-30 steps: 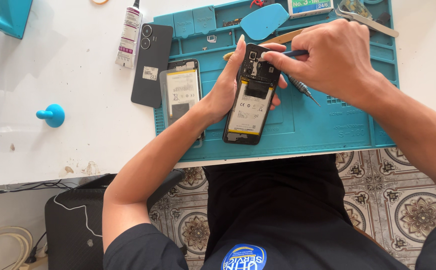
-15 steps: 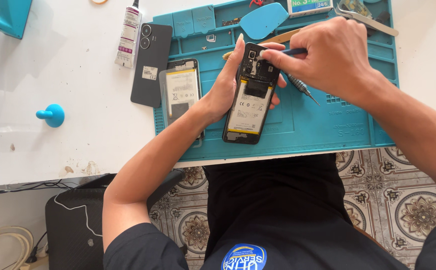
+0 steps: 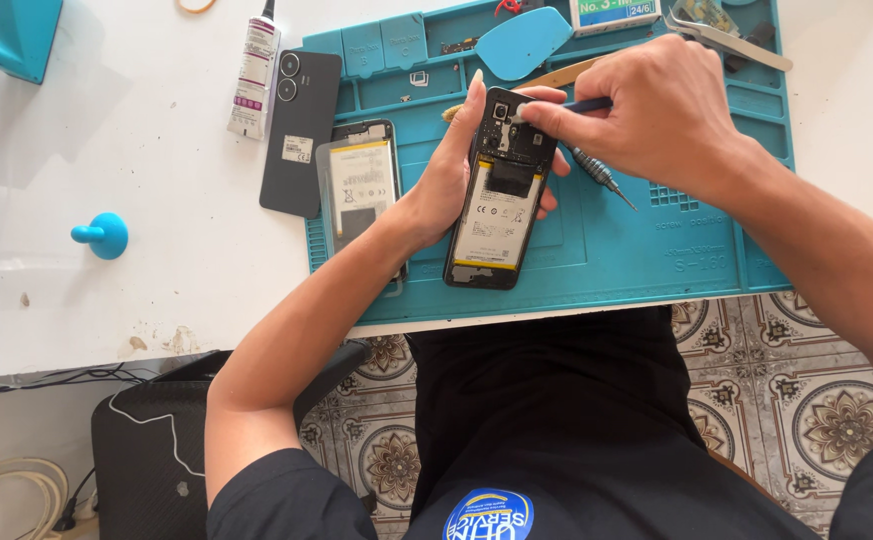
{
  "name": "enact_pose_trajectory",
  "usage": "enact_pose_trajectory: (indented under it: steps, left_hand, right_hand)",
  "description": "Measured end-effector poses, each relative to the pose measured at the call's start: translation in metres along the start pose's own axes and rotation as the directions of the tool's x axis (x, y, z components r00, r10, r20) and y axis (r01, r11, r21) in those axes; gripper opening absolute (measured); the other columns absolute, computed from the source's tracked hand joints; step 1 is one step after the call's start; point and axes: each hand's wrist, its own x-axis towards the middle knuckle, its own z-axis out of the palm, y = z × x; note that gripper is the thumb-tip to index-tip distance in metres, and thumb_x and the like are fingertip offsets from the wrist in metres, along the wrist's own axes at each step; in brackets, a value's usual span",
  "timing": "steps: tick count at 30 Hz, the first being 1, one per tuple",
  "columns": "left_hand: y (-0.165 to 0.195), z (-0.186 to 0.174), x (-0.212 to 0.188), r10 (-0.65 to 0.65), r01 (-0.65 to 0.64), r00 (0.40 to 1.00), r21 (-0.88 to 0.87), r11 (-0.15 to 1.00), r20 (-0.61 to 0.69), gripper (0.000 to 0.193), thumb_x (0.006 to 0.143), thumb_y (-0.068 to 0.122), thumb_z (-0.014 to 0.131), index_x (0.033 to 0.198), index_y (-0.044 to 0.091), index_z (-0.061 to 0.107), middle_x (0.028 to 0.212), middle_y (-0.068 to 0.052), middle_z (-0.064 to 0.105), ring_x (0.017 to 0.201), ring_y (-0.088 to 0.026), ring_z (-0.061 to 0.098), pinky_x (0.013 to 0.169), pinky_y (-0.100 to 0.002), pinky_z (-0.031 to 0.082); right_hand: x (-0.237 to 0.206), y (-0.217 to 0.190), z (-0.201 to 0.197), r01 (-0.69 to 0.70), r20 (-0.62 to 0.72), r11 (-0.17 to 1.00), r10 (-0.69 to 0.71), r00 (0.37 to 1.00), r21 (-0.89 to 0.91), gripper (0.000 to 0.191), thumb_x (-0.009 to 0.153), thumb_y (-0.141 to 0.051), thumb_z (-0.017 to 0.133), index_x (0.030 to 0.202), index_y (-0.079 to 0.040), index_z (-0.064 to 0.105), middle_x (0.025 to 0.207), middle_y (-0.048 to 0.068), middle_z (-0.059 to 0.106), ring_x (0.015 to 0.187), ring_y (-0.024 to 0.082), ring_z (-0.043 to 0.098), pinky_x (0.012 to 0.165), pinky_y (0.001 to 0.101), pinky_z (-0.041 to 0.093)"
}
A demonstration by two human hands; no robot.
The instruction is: The person works on a disassembled smartphone placed on a blue repair mat. They use a screwdriver to remove screws, a brush to clean the battery area, and a plastic pry tool to separate the back cover. The person handles the phone, battery, and internal components throughout the clip.
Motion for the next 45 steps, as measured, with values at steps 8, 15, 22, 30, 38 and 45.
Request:
enact_pose_trajectory:
  steps: [8, 15, 22, 30, 38, 45]
  left_hand:
    - [0.0009, -0.0003, 0.0, 0.01, -0.01, 1.0, 0.007, 1.0, 0.0, 0.086, 0.103, 0.071, 0.02, 0.155, 0.008, 0.043, 0.108, -0.017, 0.071, 0.087, -0.026, 0.076, 0.08, -0.04, 0.067]
    - [-0.001, -0.0004, 0.0008, 0.019, -0.018, 1.0, 0.037, 0.999, -0.01, 0.085, 0.102, 0.071, 0.019, 0.154, 0.008, 0.044, 0.107, -0.016, 0.072, 0.086, -0.025, 0.076, 0.078, -0.04, 0.067]
    - [-0.0011, 0.001, 0.0005, 0.019, -0.018, 1.0, 0.042, 0.999, -0.009, 0.084, 0.103, 0.07, 0.018, 0.154, 0.008, 0.044, 0.107, -0.016, 0.072, 0.086, -0.025, 0.076, 0.078, -0.04, 0.067]
    - [-0.0003, 0.0017, -0.0001, 0.014, -0.014, 1.0, 0.009, 1.0, 0.003, 0.084, 0.104, 0.07, 0.018, 0.155, 0.007, 0.043, 0.108, -0.017, 0.071, 0.087, -0.026, 0.076, 0.079, -0.04, 0.067]
    - [0.001, 0.0009, 0.0004, 0.004, -0.004, 1.0, 0.008, 1.0, 0.004, 0.085, 0.103, 0.07, 0.018, 0.155, 0.008, 0.042, 0.108, -0.017, 0.071, 0.088, -0.026, 0.076, 0.081, -0.041, 0.067]
    - [0.0011, 0.001, -0.0004, -0.008, 0.009, 1.0, -0.022, 1.0, 0.005, 0.086, 0.102, 0.071, 0.02, 0.156, 0.008, 0.042, 0.108, -0.017, 0.07, 0.088, -0.026, 0.075, 0.081, -0.041, 0.066]
  right_hand:
    - [0.0017, -0.0001, -0.0016, -0.013, 0.013, 1.0, 0.013, 1.0, -0.016, 0.056, 0.097, -0.06, 0.073, 0.073, -0.009, 0.077, 0.049, 0.001, 0.053, 0.039, 0.015, 0.046, 0.045, 0.0307, 0.034]
    - [-0.0009, -0.0036, -0.0034, -0.001, -0.018, 1.0, 0.0, 1.0, -0.023, 0.056, 0.101, -0.06, 0.077, 0.078, -0.009, 0.079, 0.05, 0.002, 0.053, 0.041, 0.015, 0.046, 0.045, 0.031, 0.033]
    - [-0.0008, -0.0061, -0.0054, -0.01, -0.011, 0.999, 0.009, 1.0, -0.034, 0.056, 0.1, -0.06, 0.075, 0.077, -0.009, 0.079, 0.049, 0.002, 0.053, 0.039, 0.016, 0.046, 0.044, 0.0317, 0.033]
    - [-0.0016, -0.0075, -0.0069, -0.011, -0.014, 0.999, 0.01, 1.0, -0.034, 0.056, 0.101, -0.06, 0.076, 0.076, -0.01, 0.079, 0.048, 0.002, 0.052, 0.039, 0.015, 0.046, 0.044, 0.0315, 0.032]
    - [-0.0016, -0.0059, -0.0067, -0.012, -0.01, 0.998, 0.012, 1.0, -0.062, 0.055, 0.098, -0.06, 0.074, 0.073, -0.01, 0.077, 0.047, 0.001, 0.05, 0.039, 0.015, 0.045, 0.045, 0.0319, 0.032]
    - [-0.0023, -0.0065, -0.0052, 0.001, -0.002, 0.998, -0.001, 1.0, -0.059, 0.055, 0.097, -0.059, 0.073, 0.072, -0.01, 0.076, 0.047, 0.002, 0.05, 0.04, 0.016, 0.045, 0.045, 0.0317, 0.033]
